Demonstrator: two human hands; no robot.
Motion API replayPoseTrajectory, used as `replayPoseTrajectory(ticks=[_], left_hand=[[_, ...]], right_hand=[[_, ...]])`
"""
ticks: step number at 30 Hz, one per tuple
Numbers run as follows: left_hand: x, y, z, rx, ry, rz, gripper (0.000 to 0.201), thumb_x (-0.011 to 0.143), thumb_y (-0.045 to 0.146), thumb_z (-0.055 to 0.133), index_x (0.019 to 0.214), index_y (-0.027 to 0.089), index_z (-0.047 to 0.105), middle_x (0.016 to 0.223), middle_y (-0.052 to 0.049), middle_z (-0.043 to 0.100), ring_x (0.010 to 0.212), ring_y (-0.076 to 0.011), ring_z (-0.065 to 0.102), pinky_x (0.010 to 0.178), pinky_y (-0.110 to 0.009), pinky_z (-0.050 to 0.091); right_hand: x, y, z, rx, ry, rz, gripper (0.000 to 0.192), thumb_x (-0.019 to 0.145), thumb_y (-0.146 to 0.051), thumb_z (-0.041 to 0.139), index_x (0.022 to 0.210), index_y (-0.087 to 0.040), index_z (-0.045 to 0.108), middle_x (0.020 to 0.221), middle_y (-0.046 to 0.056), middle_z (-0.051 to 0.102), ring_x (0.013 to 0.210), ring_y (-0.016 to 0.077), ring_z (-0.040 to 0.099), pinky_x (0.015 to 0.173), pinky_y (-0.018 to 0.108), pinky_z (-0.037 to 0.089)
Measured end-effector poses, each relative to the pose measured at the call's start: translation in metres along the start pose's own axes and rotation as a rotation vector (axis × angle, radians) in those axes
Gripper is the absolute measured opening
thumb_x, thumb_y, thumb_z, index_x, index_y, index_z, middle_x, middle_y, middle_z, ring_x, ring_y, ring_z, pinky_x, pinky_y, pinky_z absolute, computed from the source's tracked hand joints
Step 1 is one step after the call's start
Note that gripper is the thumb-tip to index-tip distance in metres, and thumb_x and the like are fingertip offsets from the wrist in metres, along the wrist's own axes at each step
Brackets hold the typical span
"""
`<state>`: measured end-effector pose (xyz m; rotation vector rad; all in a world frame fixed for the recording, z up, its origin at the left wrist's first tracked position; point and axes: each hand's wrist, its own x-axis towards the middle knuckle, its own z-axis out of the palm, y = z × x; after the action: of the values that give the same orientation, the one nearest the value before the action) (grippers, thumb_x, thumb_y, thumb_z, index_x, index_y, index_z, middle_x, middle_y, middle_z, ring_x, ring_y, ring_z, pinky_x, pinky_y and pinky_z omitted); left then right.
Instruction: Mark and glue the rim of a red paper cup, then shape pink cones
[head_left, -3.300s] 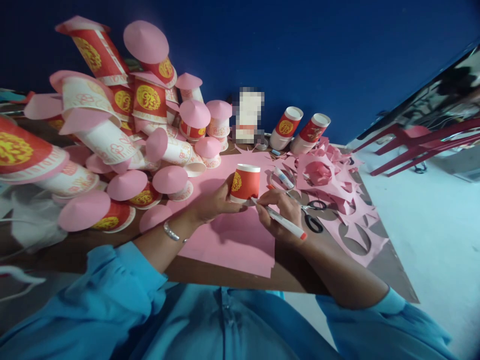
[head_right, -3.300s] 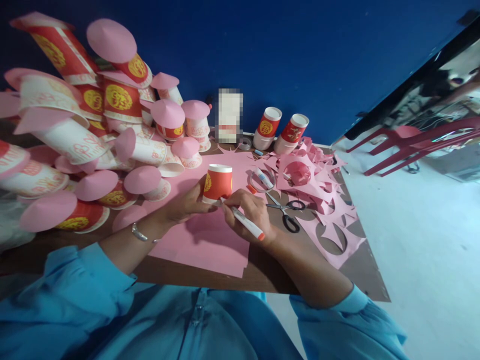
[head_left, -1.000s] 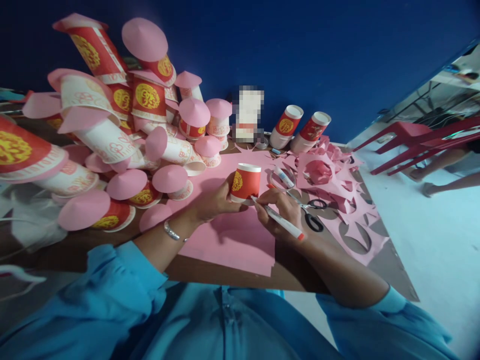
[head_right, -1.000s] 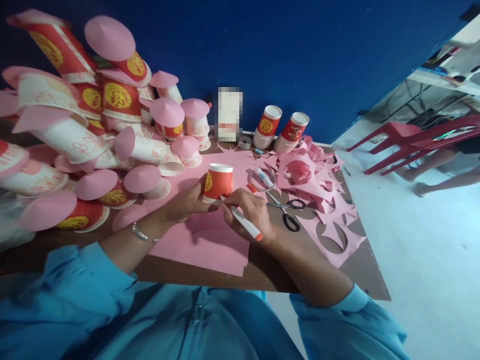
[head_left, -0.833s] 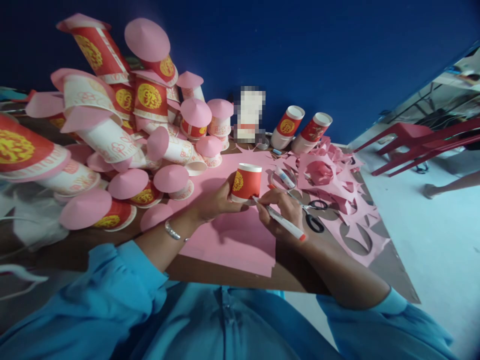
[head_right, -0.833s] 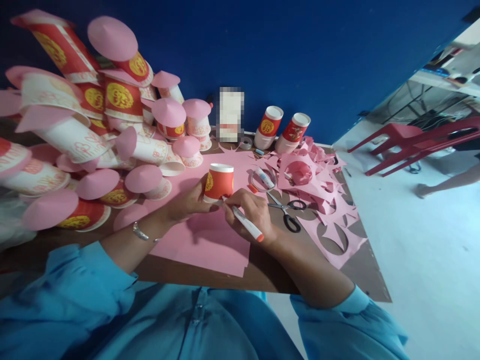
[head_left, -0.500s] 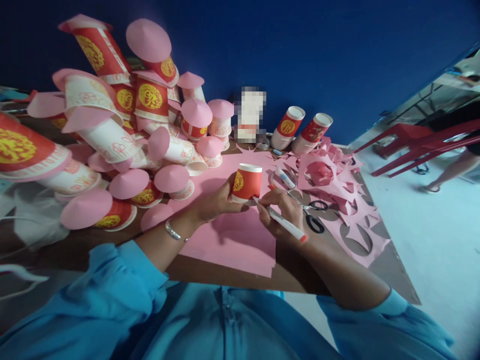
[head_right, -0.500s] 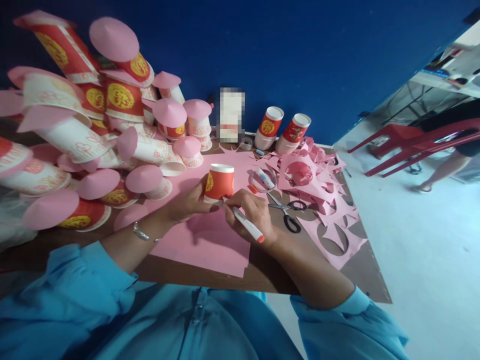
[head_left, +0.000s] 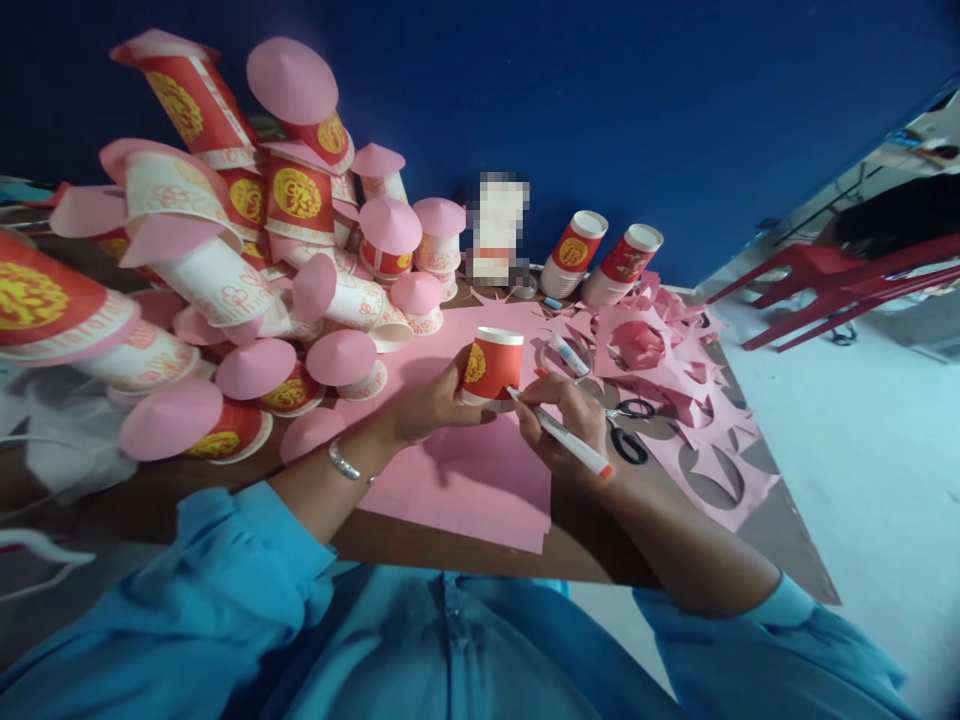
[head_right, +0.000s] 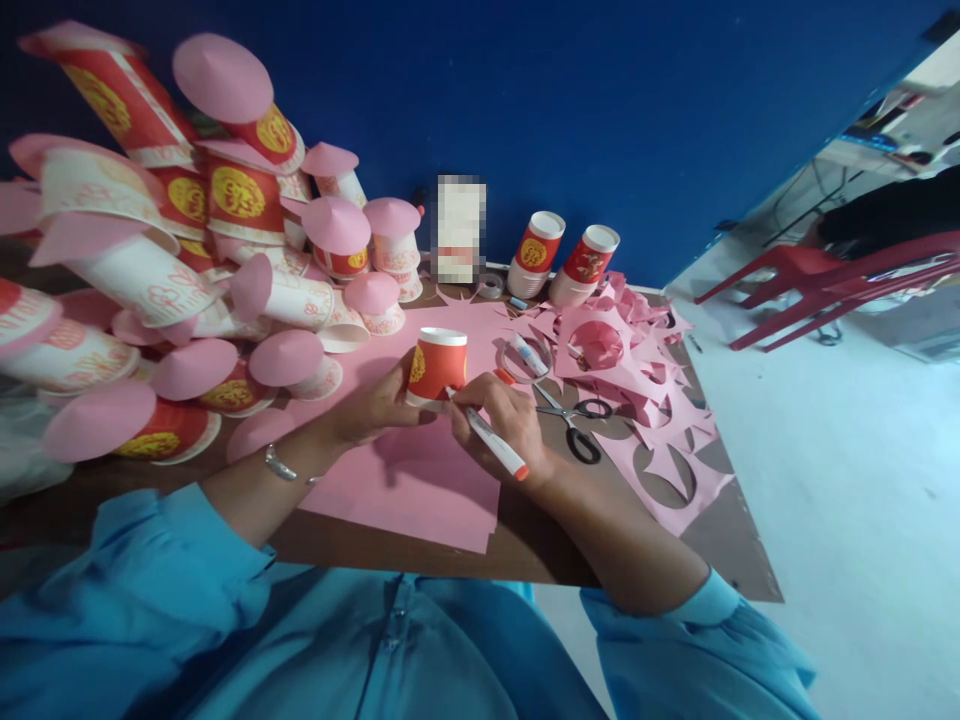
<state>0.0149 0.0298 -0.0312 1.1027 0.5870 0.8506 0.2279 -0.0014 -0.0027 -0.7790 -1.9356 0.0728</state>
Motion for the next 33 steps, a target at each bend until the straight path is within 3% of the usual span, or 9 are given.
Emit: replayPoseTrajectory(ticks=[6,14,33], left_hand=[[-0.0002,0.0014,0.0012,-0.036,-0.009,-0.006,0.079,0.074,0.025,0.097,0.142,0.025,0.056,0.139,-0.015,0.074,0.130,-0.0361,0.072,0.109,-0.050,0.057],[-0.0003,0.0004,0.0003,-0.055,-0.007,0.012,0.075,0.074,0.021,0.096,0.138,0.026,0.058,0.132,-0.011,0.076,0.124,-0.0331,0.074,0.110,-0.052,0.056],[-0.0003,0.0048,0.0039,-0.086,-0.001,0.025,0.069,0.074,0.018,0.096,0.133,0.025,0.061,0.126,-0.009,0.077,0.119,-0.0304,0.075,0.109,-0.049,0.057]], right_hand=[[0.0008,-0.0008,-0.0004,0.010,0.009,0.001,0.010,0.097,-0.019,0.070,0.098,-0.027,0.063,0.077,-0.003,0.072,0.062,0.0150,0.071,0.058,0.028,0.059],[-0.0001,0.0004,0.0007,0.004,0.020,-0.010,0.012,0.096,-0.019,0.070,0.099,-0.027,0.063,0.076,-0.004,0.072,0.062,0.0163,0.072,0.072,0.034,0.067],[0.0018,-0.0008,-0.0012,-0.022,0.011,-0.014,0.013,0.094,-0.015,0.069,0.096,-0.026,0.062,0.076,-0.003,0.073,0.060,0.0147,0.071,0.056,0.027,0.057]])
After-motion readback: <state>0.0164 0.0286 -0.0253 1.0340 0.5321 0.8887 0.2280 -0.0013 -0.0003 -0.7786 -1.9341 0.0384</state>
